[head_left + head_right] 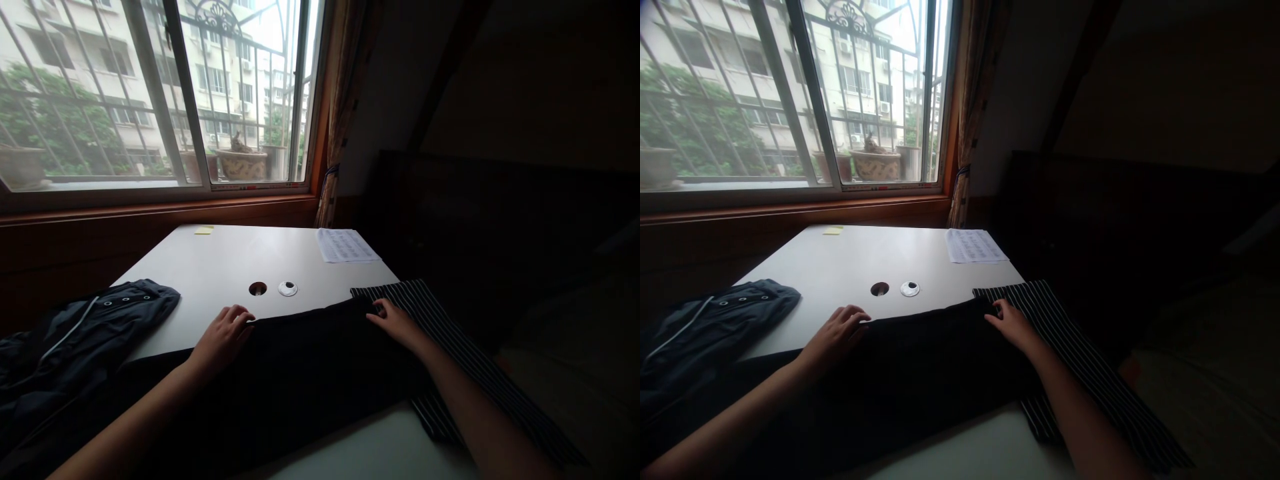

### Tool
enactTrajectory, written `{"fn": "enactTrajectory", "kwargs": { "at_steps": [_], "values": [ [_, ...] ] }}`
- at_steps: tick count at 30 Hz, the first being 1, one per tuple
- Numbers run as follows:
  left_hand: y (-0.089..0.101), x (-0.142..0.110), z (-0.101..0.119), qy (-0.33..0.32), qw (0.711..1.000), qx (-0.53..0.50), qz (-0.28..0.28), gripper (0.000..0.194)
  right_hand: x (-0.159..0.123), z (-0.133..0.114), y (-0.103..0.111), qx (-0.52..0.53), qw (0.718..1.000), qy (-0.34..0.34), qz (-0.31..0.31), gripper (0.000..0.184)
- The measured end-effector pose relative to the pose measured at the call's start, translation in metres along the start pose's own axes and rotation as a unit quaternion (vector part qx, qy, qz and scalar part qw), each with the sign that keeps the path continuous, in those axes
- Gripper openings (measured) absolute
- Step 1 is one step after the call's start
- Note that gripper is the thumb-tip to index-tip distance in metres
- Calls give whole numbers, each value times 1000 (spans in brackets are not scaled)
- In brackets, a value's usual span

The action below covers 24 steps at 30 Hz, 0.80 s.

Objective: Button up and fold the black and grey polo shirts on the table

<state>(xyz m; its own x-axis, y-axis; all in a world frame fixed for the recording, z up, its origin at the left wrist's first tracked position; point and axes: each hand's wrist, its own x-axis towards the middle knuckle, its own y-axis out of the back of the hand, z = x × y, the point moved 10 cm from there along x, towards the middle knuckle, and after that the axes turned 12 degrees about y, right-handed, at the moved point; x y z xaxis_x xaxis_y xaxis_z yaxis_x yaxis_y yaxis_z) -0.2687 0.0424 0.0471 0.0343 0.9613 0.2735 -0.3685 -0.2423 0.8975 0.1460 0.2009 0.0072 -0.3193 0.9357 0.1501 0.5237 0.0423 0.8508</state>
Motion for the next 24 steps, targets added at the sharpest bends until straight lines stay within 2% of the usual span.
{"fn": "enactTrajectory", "kwargs": {
  "at_steps": [3, 6, 9, 12, 14, 19, 22, 24],
  "values": [
    [5, -24, 36, -76, 996, 15, -54, 33, -22, 13, -4, 5, 997, -52, -52, 52],
    [-1, -67, 64, -145, 982, 28, -119, 51, -40, 16, -10, 34, 994, -49, -92, 43],
    [-11, -108, 72, -185, 972, 37, -140, 64, -52, 12, -10, 55, 994, -21, -92, 31],
    [-19, -133, 65, -201, 971, 59, -117, 68, -58, 15, 0, 22, 998, -31, -46, 29],
    [-23, -140, 61, -211, 969, 77, -101, 69, -60, 15, 6, -17, 999, -34, -32, 26],
    [-24, -142, 61, -227, 963, 100, -104, 70, -60, 7, 6, -109, 992, -9, -57, 24],
    [-21, -133, 58, -221, 963, 104, -113, 69, -59, 4, 5, -151, 987, -4, -61, 24],
    [-17, -117, 51, -197, 969, 109, -104, 64, -56, 2, 6, -157, 986, 2, -49, 22]
  ]
}}
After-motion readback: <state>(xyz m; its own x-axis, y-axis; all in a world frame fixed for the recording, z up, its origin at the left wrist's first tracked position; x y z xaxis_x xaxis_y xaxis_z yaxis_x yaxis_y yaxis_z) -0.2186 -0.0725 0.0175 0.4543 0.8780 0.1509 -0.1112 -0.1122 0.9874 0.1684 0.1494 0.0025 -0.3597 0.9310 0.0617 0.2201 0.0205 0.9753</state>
